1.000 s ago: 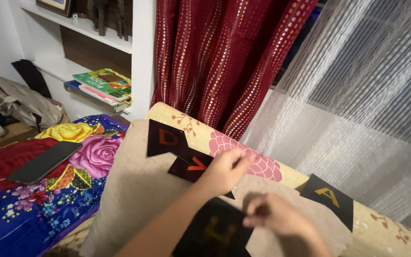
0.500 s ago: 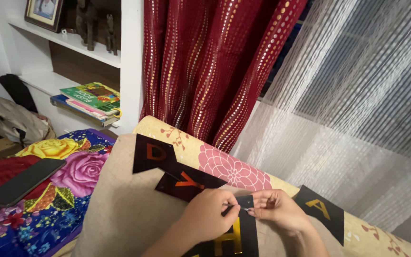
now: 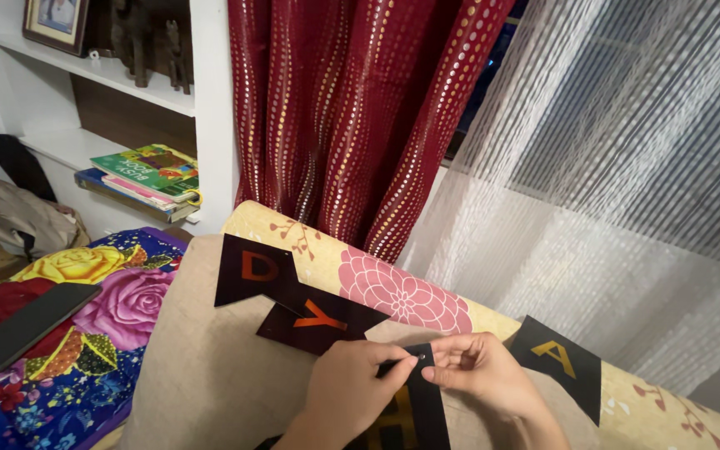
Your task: The person assembles a black and gold birthday banner by threading a string through pre-punched holes in individual letter flags. They handle each flag one at a time, aligning the holes and pulling the string through to connect the letters in sequence.
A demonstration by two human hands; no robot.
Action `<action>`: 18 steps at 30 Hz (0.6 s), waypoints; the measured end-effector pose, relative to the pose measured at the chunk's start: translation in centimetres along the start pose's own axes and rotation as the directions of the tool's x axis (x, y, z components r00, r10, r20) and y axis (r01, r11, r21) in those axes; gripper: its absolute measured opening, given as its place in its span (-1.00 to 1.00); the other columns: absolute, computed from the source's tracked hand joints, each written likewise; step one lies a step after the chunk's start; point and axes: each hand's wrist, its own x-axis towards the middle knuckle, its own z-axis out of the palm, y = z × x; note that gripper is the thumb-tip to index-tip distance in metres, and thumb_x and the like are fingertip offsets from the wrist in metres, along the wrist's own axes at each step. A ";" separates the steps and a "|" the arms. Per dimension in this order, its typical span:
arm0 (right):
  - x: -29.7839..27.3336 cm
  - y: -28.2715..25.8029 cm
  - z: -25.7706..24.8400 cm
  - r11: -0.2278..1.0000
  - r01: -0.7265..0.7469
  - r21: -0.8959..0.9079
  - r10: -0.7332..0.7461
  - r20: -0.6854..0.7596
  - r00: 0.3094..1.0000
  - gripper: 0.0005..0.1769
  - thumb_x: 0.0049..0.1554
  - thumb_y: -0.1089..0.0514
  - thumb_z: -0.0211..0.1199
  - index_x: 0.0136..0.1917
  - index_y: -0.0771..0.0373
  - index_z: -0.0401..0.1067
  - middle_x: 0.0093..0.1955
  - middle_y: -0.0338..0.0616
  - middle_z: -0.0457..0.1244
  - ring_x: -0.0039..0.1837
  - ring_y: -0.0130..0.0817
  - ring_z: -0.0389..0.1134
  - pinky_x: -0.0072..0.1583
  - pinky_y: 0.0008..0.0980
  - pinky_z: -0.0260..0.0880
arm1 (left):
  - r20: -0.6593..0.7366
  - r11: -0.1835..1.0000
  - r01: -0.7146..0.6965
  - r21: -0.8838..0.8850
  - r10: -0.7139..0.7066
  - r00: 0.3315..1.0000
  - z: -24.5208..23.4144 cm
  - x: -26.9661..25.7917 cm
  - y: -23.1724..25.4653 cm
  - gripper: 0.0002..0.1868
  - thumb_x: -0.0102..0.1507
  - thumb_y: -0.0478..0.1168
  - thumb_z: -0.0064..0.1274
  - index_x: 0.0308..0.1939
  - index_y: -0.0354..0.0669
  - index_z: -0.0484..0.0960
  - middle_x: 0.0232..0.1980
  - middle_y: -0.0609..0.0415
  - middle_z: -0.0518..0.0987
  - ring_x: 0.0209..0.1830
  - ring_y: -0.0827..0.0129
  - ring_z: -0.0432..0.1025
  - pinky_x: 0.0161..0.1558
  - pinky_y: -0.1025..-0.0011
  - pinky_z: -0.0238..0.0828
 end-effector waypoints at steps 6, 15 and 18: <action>-0.5 -0.6 0.4 1.000 0.016 -0.021 -0.016 0.018 1.000 -0.72 -0.02 0.43 0.45 0.01 0.42 0.62 -0.20 -0.21 0.43 -0.19 -0.54 0.41 -0.10 -0.51 0.44 | -0.005 0.997 -0.055 -0.056 0.055 0.998 0.3 -0.5 0.0 -0.82 0.14 0.00 0.24 -0.31 0.08 0.81 -0.49 0.09 0.64 -0.58 0.23 0.52 -0.48 0.30 0.41; -0.8 -1.0 0.8 1.000 0.017 -0.020 -0.016 0.006 1.000 -0.71 -0.02 0.42 0.45 0.02 0.42 0.62 -0.20 -0.22 0.43 -0.19 -0.55 0.39 -0.11 -0.52 0.42 | -0.026 0.991 -0.123 -0.048 0.122 0.992 0.2 -0.5 0.5 -0.84 0.13 -0.04 0.23 -0.35 0.04 0.81 -0.51 0.09 0.65 -0.55 0.26 0.54 -0.47 0.32 0.42; -0.8 -0.9 0.8 1.000 0.023 -0.018 -0.023 0.018 1.000 -0.72 -0.01 0.41 0.45 0.02 0.42 0.62 -0.20 -0.22 0.43 -0.19 -0.55 0.39 -0.11 -0.52 0.42 | 0.009 0.998 -0.057 -0.025 0.057 0.998 0.4 -0.4 0.5 -0.83 0.13 -0.02 0.23 -0.34 0.05 0.81 -0.56 0.06 0.61 -0.57 0.25 0.52 -0.46 0.32 0.42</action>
